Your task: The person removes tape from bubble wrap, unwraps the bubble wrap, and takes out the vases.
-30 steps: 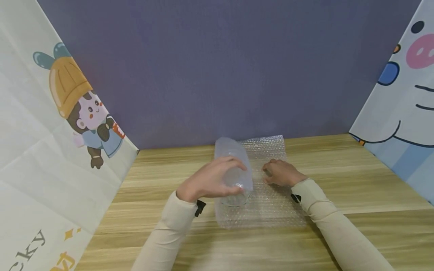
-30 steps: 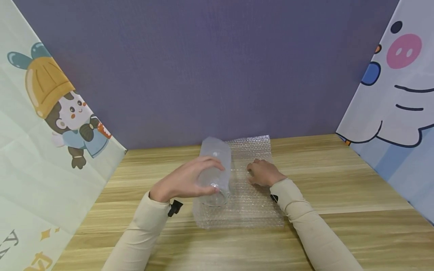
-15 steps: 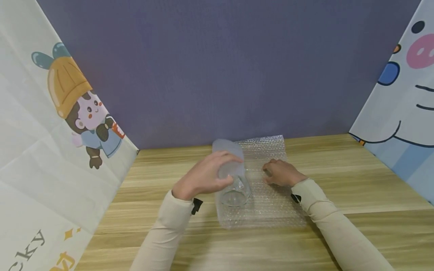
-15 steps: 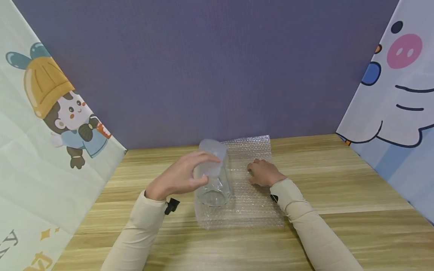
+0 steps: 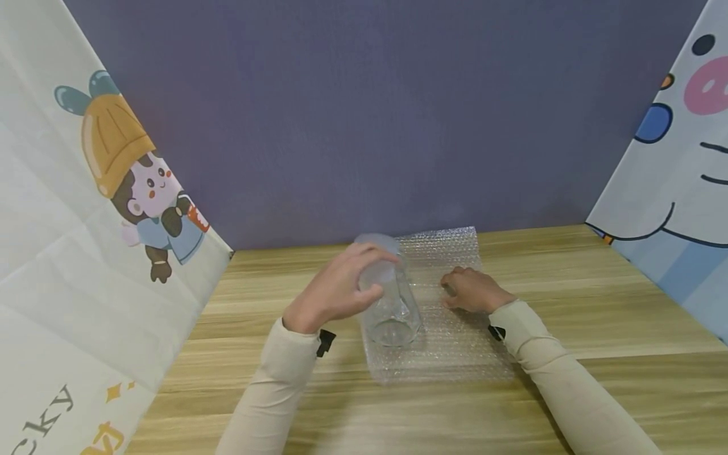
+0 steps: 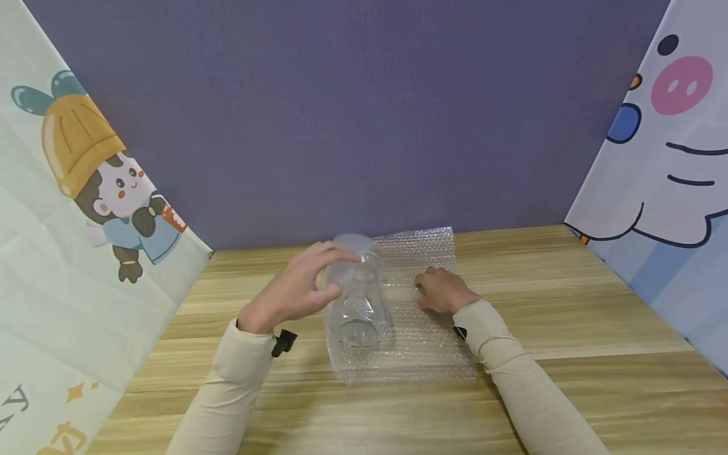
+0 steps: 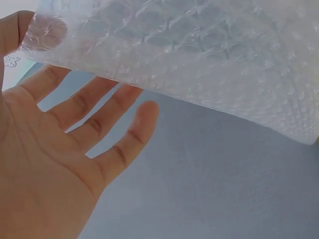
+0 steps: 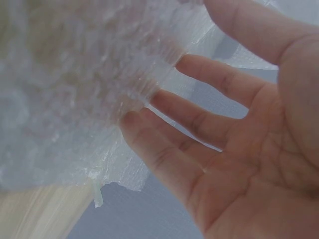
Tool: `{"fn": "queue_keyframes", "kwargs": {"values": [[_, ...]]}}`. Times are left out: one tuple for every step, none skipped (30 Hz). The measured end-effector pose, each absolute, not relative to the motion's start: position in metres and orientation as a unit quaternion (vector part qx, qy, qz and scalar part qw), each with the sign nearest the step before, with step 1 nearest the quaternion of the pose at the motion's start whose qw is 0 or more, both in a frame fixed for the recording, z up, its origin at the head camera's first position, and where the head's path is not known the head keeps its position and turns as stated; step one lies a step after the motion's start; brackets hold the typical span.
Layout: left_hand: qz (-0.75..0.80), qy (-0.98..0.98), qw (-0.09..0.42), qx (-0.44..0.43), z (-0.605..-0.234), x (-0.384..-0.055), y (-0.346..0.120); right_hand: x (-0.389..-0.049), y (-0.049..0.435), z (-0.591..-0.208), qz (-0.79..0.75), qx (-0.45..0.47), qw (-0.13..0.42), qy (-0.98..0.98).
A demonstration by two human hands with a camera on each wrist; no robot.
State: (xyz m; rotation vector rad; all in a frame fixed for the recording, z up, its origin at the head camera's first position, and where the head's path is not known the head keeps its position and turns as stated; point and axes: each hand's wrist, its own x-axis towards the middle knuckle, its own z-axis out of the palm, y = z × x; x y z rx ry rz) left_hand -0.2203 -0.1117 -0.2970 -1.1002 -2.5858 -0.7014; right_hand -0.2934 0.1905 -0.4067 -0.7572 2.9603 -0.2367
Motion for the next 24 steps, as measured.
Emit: {"fn": "queue_keyframes", "kwargs": {"values": [[-0.239,-0.886,0.127,-0.377,-0.297,-0.221,-0.112,-0.293,0.19,-0.406,-0.078,-0.247,0.039,0.965],[-0.237,-0.887,0.131,-0.375,-0.296,-0.221,-0.113,-0.293,0.19,-0.406,-0.078,-0.247,0.039,0.965],[-0.236,-0.888,0.134,-0.372,-0.296,-0.221,-0.114,-0.293,0.19,-0.405,-0.078,-0.247,0.038,0.965],[-0.236,-0.889,0.136,-0.369,-0.296,-0.221,-0.115,-0.292,0.19,-0.405,-0.078,-0.247,0.037,0.965],[-0.236,-0.89,0.137,-0.366,-0.295,-0.222,-0.116,-0.292,0.19,-0.404,-0.077,-0.247,0.036,0.965],[-0.236,-0.891,0.138,-0.362,-0.295,-0.222,-0.117,-0.291,0.19,-0.404,-0.077,-0.247,0.035,0.965],[-0.236,-0.892,0.137,-0.359,-0.295,-0.221,-0.118,-0.291,0.19,-0.404,-0.077,-0.247,0.034,0.965],[-0.236,-0.894,0.136,-0.357,-0.294,-0.221,-0.118,-0.291,0.19,-0.403,-0.077,-0.248,0.034,0.965],[-0.236,-0.895,0.135,-0.355,-0.293,-0.221,-0.119,-0.291,0.19,-0.403,-0.077,-0.248,0.033,0.965],[-0.235,-0.897,0.131,-0.352,-0.293,-0.22,-0.12,-0.29,0.189,-0.403,-0.077,-0.247,0.033,0.965],[-0.234,-0.898,0.128,-0.349,-0.293,-0.219,-0.122,-0.289,0.189,-0.404,-0.077,-0.247,0.033,0.965],[-0.233,-0.9,0.124,-0.347,-0.292,-0.218,-0.123,-0.288,0.188,-0.404,-0.077,-0.246,0.033,0.966],[-0.231,-0.902,0.12,-0.344,-0.292,-0.217,-0.124,-0.287,0.188,-0.404,-0.078,-0.246,0.033,0.966],[-0.231,-0.904,0.116,-0.341,-0.292,-0.217,-0.126,-0.286,0.187,-0.405,-0.078,-0.245,0.033,0.966],[-0.23,-0.906,0.113,-0.337,-0.292,-0.216,-0.127,-0.285,0.187,-0.405,-0.079,-0.244,0.033,0.966],[-0.23,-0.908,0.11,-0.334,-0.291,-0.215,-0.128,-0.284,0.186,-0.405,-0.079,-0.243,0.034,0.966],[-0.23,-0.908,0.108,-0.333,-0.291,-0.215,-0.129,-0.283,0.186,-0.405,-0.079,-0.242,0.033,0.966],[-0.228,-0.909,0.107,-0.331,-0.291,-0.214,-0.13,-0.282,0.185,-0.406,-0.08,-0.241,0.033,0.967],[-0.227,-0.91,0.107,-0.33,-0.291,-0.214,-0.131,-0.281,0.185,-0.406,-0.08,-0.24,0.033,0.967],[-0.226,-0.911,0.106,-0.328,-0.291,-0.214,-0.132,-0.28,0.184,-0.406,-0.08,-0.238,0.033,0.967],[-0.226,-0.911,0.107,-0.328,-0.291,-0.213,-0.133,-0.279,0.184,-0.407,-0.08,-0.237,0.033,0.968],[-0.225,-0.911,0.107,-0.328,-0.291,-0.213,-0.134,-0.279,0.183,-0.407,-0.08,-0.236,0.034,0.968],[-0.225,-0.912,0.107,-0.327,-0.291,-0.213,-0.134,-0.278,0.183,-0.408,-0.08,-0.235,0.033,0.968],[-0.225,-0.912,0.108,-0.327,-0.292,-0.212,-0.135,-0.277,0.182,-0.408,-0.08,-0.235,0.034,0.968]]}}
